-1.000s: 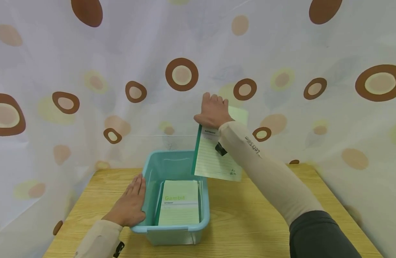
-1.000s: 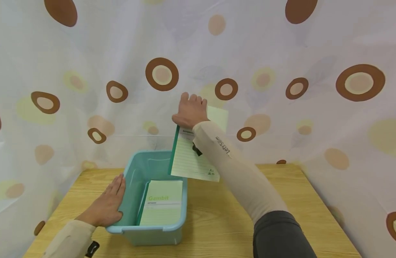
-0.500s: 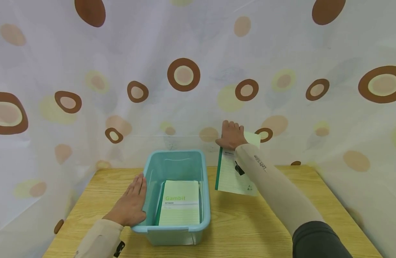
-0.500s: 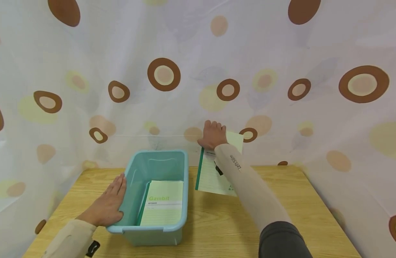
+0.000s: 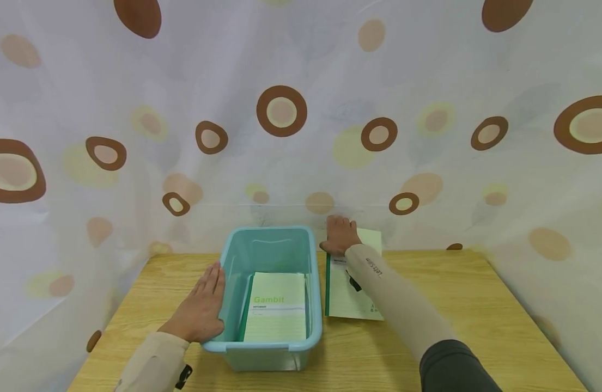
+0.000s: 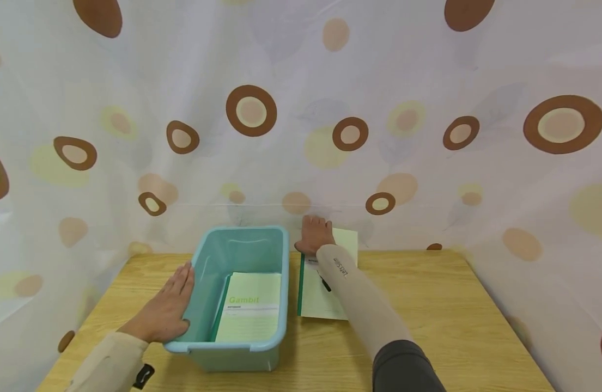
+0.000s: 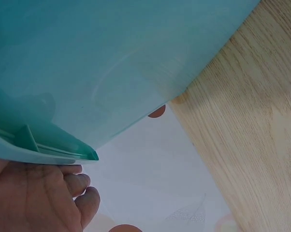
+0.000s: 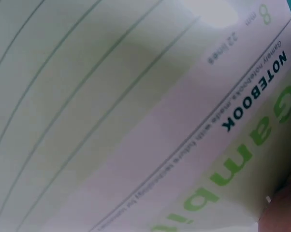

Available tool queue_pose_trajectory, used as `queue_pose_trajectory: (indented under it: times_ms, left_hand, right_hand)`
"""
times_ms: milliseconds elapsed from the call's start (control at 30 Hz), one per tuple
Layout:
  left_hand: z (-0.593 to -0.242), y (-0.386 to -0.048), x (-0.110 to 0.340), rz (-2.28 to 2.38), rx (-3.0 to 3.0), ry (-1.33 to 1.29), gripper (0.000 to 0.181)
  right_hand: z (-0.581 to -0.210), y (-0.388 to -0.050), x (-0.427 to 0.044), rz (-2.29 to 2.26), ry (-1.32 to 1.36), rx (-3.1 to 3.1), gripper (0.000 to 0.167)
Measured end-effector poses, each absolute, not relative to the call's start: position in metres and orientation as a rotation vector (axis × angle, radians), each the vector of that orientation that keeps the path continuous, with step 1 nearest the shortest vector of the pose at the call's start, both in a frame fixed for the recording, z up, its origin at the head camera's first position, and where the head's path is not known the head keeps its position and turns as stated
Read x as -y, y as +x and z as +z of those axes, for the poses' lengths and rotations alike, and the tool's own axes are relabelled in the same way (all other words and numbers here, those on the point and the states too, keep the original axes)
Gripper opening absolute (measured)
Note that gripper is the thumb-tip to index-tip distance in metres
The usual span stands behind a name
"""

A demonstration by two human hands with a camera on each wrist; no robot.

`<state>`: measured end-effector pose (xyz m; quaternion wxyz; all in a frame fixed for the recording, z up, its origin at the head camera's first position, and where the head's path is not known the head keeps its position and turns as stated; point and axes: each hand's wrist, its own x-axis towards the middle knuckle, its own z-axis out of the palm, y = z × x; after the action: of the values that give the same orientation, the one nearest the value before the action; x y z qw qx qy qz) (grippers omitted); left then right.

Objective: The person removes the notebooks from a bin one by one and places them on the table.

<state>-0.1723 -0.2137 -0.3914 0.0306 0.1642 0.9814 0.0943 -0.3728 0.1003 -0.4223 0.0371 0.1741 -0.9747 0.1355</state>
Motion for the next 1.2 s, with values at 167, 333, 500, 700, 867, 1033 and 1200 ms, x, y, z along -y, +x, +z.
queue_pose_trajectory:
  times_ms: [167,333,500,700,867,1033,1200]
  left_hand:
    - [-0.392,-0.171,0.213,0.302,-3.010,0.499,0.088]
    - [-0.392,-0.171,0.212,0.307,-3.003,0.498,0.089]
    - [-0.391,-0.171,0.212,0.289,-3.007,0.500,0.088]
    - [-0.390,-0.173,0.213,0.263,-3.015,0.492,0.088]
    - [-0.389,-0.174,0.214,0.262,-3.015,0.485,0.088]
    - [-0.389,-0.173,0.214,0.269,-3.012,0.490,0.087]
    - [-0.390,-0.173,0.214,0.252,-3.010,0.486,0.087]
  right_hand:
    - [-0.453,-0.377,-0.097,0.402,0.552,2.989,0.032]
    - [-0.478,-0.379,-0.099,0.390,0.550,3.010,0.034]
    - [-0.494,-0.381,-0.098,0.421,0.609,2.990,0.029]
    - [-0.504,-0.383,-0.096,0.410,0.619,3.009,0.029]
    - [-0.511,-0.383,-0.096,0.450,0.622,3.036,0.034]
    - [-0.518,-0.383,-0.093,0.423,0.627,3.058,0.030]
    - [-0.517,-0.378,-0.090,0.466,0.610,3.077,0.028]
